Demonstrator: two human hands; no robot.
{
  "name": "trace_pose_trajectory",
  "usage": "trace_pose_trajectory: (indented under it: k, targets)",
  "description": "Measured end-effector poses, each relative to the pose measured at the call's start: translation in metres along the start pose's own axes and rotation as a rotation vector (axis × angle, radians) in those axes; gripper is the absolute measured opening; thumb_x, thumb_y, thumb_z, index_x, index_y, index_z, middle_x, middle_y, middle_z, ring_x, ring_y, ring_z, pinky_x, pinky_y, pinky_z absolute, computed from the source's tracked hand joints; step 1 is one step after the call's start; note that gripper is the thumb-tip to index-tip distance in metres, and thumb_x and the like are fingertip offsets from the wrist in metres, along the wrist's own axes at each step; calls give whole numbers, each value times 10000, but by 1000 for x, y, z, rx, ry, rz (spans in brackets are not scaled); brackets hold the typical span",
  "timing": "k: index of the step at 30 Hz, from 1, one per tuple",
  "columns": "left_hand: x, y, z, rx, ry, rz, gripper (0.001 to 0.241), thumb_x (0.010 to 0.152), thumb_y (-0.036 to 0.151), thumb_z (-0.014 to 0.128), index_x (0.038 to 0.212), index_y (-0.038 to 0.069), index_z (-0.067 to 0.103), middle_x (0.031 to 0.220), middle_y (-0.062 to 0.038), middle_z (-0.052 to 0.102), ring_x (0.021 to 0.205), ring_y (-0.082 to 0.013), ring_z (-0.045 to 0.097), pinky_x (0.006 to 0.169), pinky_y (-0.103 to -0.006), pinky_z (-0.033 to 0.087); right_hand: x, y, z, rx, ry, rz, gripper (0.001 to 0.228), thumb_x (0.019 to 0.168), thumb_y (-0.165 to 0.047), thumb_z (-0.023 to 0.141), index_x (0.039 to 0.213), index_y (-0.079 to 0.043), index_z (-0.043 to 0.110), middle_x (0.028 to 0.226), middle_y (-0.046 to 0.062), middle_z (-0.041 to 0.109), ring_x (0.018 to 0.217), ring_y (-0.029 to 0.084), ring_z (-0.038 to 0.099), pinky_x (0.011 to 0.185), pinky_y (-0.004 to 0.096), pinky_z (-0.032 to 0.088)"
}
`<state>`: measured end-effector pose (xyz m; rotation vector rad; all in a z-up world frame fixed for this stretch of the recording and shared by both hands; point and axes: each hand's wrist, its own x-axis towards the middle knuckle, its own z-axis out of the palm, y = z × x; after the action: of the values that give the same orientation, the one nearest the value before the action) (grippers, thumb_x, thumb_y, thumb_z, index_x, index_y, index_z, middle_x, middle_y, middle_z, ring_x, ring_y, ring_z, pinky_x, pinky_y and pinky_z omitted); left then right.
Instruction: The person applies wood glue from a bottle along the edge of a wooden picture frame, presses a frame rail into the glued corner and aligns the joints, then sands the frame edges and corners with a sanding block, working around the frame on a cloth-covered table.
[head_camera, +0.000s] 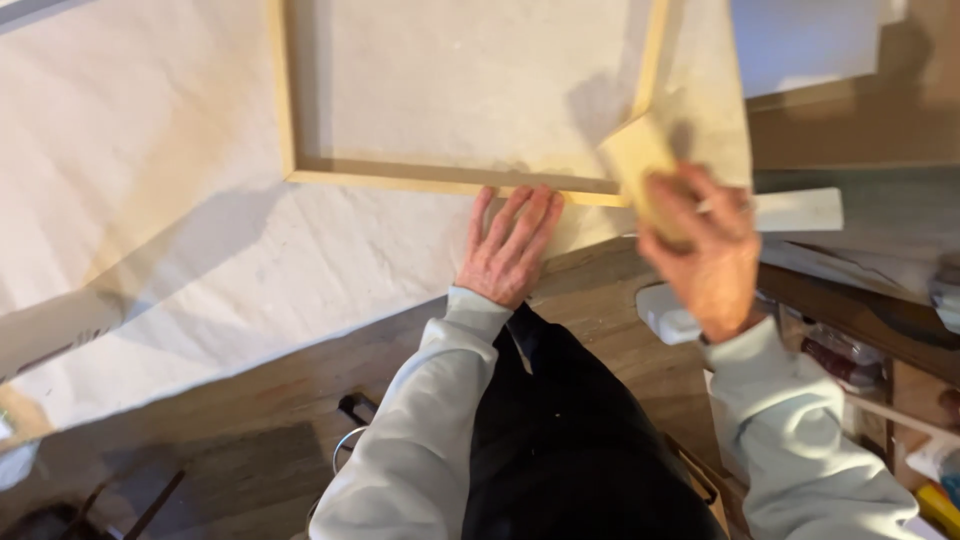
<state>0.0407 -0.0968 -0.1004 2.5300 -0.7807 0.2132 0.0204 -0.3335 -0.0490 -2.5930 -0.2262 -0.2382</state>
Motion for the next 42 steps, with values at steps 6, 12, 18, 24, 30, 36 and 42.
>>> trace_pose_trajectory:
  k: [6, 12, 18, 24, 30, 36, 42]
  targets:
    - [-4, 3, 5, -23, 7, 18, 649, 872, 39, 628, 1512, 88, 531, 1547, -63, 511, 1435, -255, 496, 1265, -579, 317, -6, -5, 13, -72, -6, -34, 539, 826, -166, 925, 1329, -138, 736, 1449, 52, 593, 1079, 244, 678, 972, 438, 566]
    - [-11, 4, -4, -27, -17, 5, 661, 875, 40, 620, 1526, 81, 518, 1555, -73, 492, 1441, -265, 489, 1266, -581, 314, 11, -18, 10, -26, 67, 125, 520, 904, -125, 895, 1396, -151, 728, 1509, 46, 588, 1085, 233, 650, 1056, 432, 547]
    - [-6, -2, -2, 11, -15, -19, 683, 855, 36, 619, 1526, 111, 514, 1554, -51, 497, 1446, -237, 489, 1272, -567, 309, 6, 2, 6, 1, 11, 63, 540, 846, -101, 872, 1359, -170, 719, 1491, 57, 590, 1119, 261, 668, 1018, 438, 535]
    - [-4, 0, 8, -4, 13, 7, 672, 859, 30, 613, 1520, 106, 521, 1550, -51, 500, 1438, -239, 493, 1271, -569, 307, 1, -6, -2, -55, -17, -35, 553, 805, -172, 891, 1331, -177, 718, 1444, 86, 617, 1153, 293, 640, 1046, 430, 524]
    - [-7, 5, -5, -53, -22, 5, 647, 885, 48, 621, 1523, 92, 519, 1551, -63, 498, 1443, -245, 488, 1271, -572, 306, 2, -11, 8, -14, 27, -18, 517, 871, -138, 881, 1362, -164, 721, 1488, 78, 600, 1180, 245, 682, 1116, 445, 495]
    - [-11, 1, -7, 23, -48, -13, 684, 849, 26, 611, 1523, 100, 518, 1556, -54, 501, 1447, -241, 487, 1271, -565, 306, 5, -1, 6, -32, -6, 148, 433, 940, -144, 860, 1346, -167, 713, 1503, 49, 612, 1053, 209, 667, 1036, 405, 524]
    - [0, -1, -2, 9, -20, -11, 695, 844, 28, 615, 1527, 108, 516, 1556, -48, 494, 1443, -236, 485, 1269, -569, 305, -2, 6, 5, -1, 4, 17, 514, 834, -189, 893, 1327, -166, 746, 1483, 57, 612, 1093, 204, 698, 1106, 476, 511]
